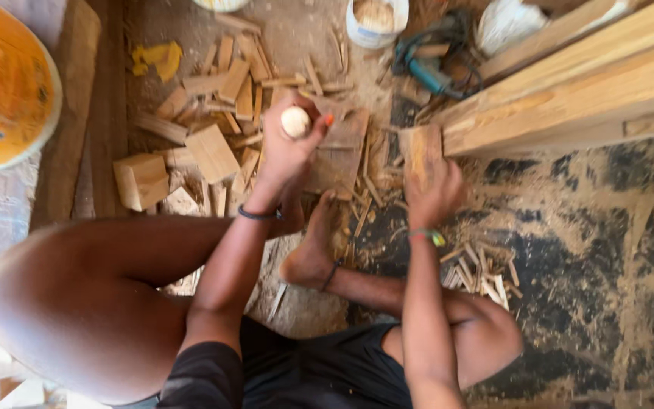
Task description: The person sits on the floor and carves a small cylindrical piece of wood using a chisel and a wooden mallet. They repeatedly strike the chisel to shape the wood, occasionally rotating the piece to work on different sides.
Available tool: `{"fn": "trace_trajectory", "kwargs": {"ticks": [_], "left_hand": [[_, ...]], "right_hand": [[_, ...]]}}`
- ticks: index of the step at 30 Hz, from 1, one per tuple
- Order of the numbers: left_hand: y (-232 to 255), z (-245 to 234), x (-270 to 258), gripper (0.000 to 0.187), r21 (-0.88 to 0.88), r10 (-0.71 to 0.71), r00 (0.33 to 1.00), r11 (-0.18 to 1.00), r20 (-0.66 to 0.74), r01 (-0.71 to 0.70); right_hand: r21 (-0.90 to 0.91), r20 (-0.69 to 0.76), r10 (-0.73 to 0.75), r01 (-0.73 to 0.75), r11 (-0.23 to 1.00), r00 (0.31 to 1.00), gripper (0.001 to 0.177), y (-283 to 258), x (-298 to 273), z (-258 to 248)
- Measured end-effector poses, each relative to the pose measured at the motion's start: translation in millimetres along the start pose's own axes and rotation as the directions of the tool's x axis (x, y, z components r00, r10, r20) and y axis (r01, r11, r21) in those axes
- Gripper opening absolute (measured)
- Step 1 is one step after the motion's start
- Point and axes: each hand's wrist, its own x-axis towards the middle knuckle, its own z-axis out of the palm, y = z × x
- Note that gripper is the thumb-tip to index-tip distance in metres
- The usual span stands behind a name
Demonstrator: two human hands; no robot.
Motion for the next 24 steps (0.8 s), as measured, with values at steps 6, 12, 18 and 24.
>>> {"fn": "trace_trajectory", "kwargs": {"ticks": [6, 12, 18, 24], "left_hand": [[43, 1, -1, 0.023, -0.024, 0.033, 0.999, 0.999, -0.01, -0.033], [101, -3, -1, 0.025, -0.189, 0.181, 0.983, 0.964, -0.038, -0.185], [123, 17, -25, 0.027, 0.007, 0.213, 0.971, 0.977, 0.104, -0.215], [173, 40, -62, 0.027, -0.038, 0.375, 0.851, 0.92, 0.368, -0.389]], "right_hand": [[0.431, 0.301, -0.369, 0.22, 0.875, 0.879, 0.039, -116, 11, 123], [0.756, 0.404, -0.299, -0.131, 0.642, 0.865, 0.021, -108, -34, 152], [0.805, 0.507, -0.073, -0.442, 0.397, 0.859, 0.021, -36, -33, 65], [0.857, 0.347, -0.238, -0.203, 0.475, 0.907, 0.022, -31, -17, -100]]}}
